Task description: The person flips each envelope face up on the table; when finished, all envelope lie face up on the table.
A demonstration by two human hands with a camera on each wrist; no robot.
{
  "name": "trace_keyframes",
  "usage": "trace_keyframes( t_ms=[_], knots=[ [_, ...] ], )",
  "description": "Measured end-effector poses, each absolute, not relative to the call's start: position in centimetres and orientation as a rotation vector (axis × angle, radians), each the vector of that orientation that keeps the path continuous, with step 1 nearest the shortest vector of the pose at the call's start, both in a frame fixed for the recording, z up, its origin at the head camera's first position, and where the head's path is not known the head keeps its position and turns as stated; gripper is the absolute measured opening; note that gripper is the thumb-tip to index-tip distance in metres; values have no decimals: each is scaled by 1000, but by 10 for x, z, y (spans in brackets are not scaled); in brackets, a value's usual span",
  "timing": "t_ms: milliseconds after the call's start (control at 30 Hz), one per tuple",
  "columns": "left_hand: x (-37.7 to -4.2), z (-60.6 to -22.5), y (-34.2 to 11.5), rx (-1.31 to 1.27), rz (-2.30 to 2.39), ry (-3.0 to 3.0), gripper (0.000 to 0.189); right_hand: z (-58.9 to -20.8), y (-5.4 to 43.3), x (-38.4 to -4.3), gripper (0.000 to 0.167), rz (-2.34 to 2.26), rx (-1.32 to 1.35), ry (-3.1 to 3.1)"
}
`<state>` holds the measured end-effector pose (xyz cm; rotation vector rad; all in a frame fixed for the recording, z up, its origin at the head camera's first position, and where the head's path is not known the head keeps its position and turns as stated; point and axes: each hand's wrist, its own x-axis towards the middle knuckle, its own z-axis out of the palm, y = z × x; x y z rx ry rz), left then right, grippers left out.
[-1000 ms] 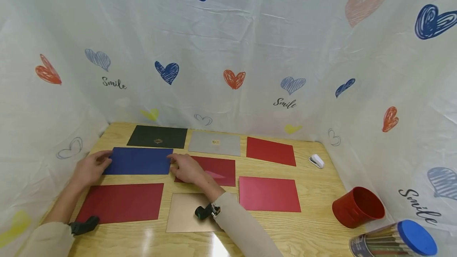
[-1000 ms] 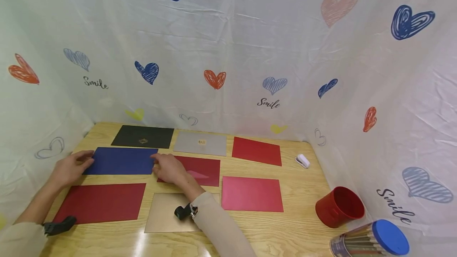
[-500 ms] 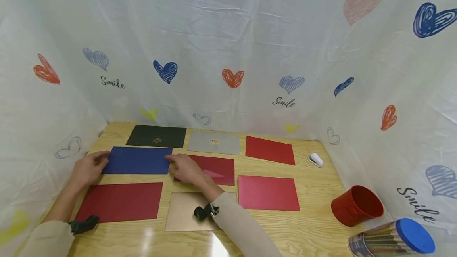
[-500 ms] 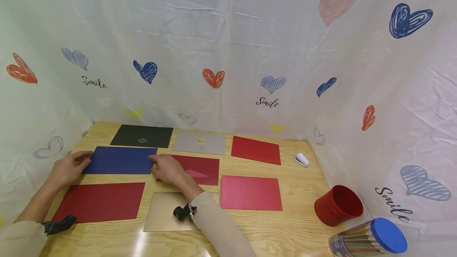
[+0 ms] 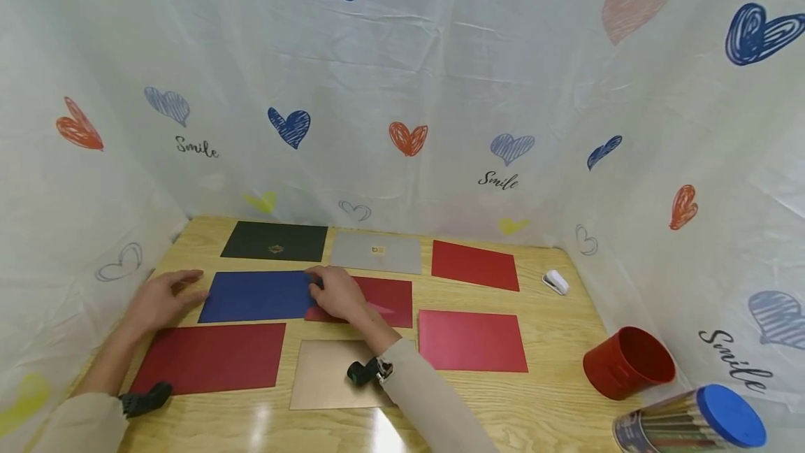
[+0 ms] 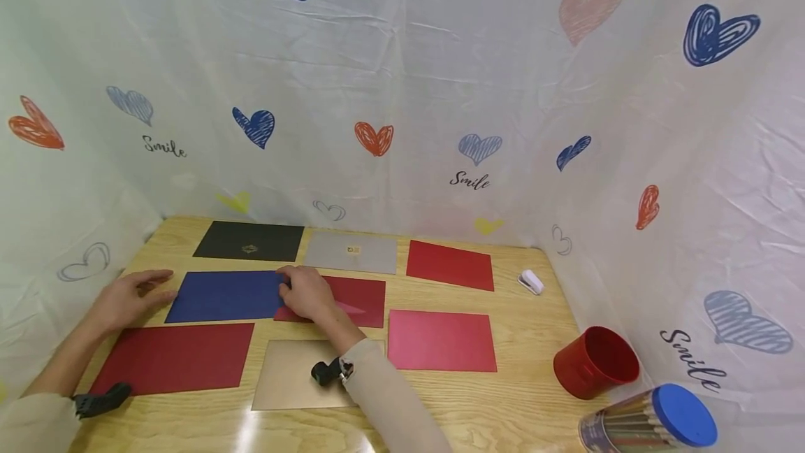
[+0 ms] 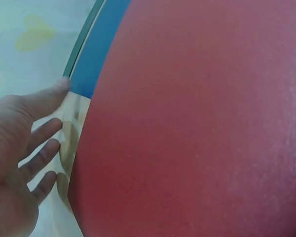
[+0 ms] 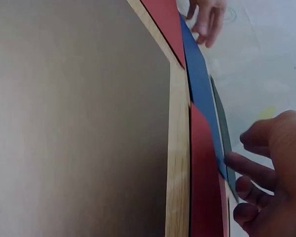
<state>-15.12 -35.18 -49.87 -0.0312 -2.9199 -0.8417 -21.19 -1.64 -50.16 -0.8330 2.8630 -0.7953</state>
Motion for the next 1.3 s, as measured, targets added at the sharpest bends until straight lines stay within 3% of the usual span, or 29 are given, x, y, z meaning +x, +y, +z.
trace_keyframes(
  t_ms=[67, 267, 500, 1033, 1300],
  knots=[
    [-152, -500, -352, -47, -839, -2960, 58, -502, -14, -214, 33, -802, -816, 2854],
    [-152, -501, -351, -92, -790, -2903, 44, -500, -11, -213, 30, -787, -821, 2864],
    [-152, -504, -346, -109, -642, -2919, 54, -501, -11, -214, 30, -820, -850, 2850],
    [-148, -507, -356, -52, -694, -2799, 22, -505, -15, -213, 32, -872, -981, 2705],
    [-147, -504, -357, -13, -800, -2800, 26, -504, -16, -213, 33, -859, -966, 2693]
  ],
)
